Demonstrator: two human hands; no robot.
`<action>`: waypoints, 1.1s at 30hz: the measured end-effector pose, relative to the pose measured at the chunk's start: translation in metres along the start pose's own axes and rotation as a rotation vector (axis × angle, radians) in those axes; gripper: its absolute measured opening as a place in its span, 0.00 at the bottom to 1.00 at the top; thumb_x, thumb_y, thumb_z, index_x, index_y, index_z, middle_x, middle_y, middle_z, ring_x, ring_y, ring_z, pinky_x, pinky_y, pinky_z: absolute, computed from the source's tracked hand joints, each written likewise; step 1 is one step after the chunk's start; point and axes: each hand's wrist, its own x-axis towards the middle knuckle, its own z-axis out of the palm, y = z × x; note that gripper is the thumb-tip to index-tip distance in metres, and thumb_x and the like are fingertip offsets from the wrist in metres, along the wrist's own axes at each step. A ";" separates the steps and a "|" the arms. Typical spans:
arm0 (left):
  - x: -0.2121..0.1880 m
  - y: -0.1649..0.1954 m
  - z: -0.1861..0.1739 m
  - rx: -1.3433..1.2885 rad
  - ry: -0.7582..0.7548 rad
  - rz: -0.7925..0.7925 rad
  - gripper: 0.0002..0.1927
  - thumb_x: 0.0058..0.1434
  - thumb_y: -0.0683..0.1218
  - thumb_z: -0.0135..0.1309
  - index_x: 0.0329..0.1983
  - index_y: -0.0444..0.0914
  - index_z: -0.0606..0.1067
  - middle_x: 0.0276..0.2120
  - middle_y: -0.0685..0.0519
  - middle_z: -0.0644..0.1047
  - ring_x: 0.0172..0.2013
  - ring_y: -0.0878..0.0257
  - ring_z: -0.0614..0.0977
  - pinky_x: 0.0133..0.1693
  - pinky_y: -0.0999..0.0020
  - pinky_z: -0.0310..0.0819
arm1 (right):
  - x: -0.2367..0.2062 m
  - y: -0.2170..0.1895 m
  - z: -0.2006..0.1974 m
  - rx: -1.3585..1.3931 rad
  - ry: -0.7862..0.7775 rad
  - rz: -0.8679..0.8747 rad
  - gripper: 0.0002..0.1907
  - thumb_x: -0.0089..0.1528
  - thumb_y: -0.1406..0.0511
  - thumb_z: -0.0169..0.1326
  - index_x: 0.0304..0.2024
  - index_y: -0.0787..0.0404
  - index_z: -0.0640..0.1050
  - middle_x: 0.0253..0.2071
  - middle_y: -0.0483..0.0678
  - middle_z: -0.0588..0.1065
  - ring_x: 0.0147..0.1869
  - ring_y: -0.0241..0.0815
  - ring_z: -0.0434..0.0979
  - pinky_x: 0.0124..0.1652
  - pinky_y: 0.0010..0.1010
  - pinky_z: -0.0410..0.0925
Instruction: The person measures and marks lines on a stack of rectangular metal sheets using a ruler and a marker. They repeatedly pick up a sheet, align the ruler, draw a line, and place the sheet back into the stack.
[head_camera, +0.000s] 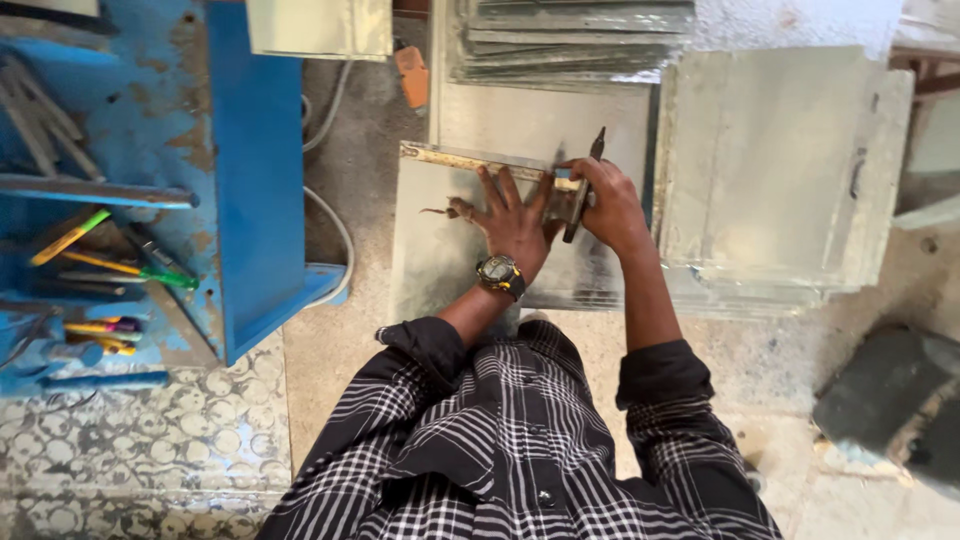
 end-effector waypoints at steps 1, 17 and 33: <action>-0.001 -0.003 -0.002 0.004 0.010 -0.001 0.43 0.58 0.70 0.57 0.75 0.61 0.58 0.71 0.31 0.55 0.72 0.25 0.45 0.54 0.05 0.34 | 0.002 -0.001 0.003 0.031 0.009 -0.029 0.20 0.51 0.74 0.65 0.44 0.62 0.74 0.45 0.53 0.79 0.50 0.60 0.77 0.48 0.46 0.70; 0.001 0.001 0.002 -0.019 0.045 0.034 0.46 0.52 0.67 0.64 0.73 0.60 0.61 0.72 0.32 0.56 0.72 0.26 0.46 0.53 0.05 0.39 | 0.000 0.007 -0.004 -0.010 -0.015 0.045 0.21 0.49 0.78 0.59 0.45 0.60 0.75 0.43 0.52 0.79 0.52 0.59 0.78 0.48 0.45 0.71; 0.002 0.004 0.011 0.060 -0.013 0.035 0.45 0.55 0.69 0.59 0.74 0.60 0.59 0.72 0.31 0.54 0.71 0.24 0.45 0.53 0.04 0.38 | 0.001 0.009 -0.009 -0.003 -0.063 0.065 0.20 0.52 0.72 0.67 0.43 0.60 0.73 0.45 0.53 0.81 0.50 0.57 0.79 0.46 0.44 0.71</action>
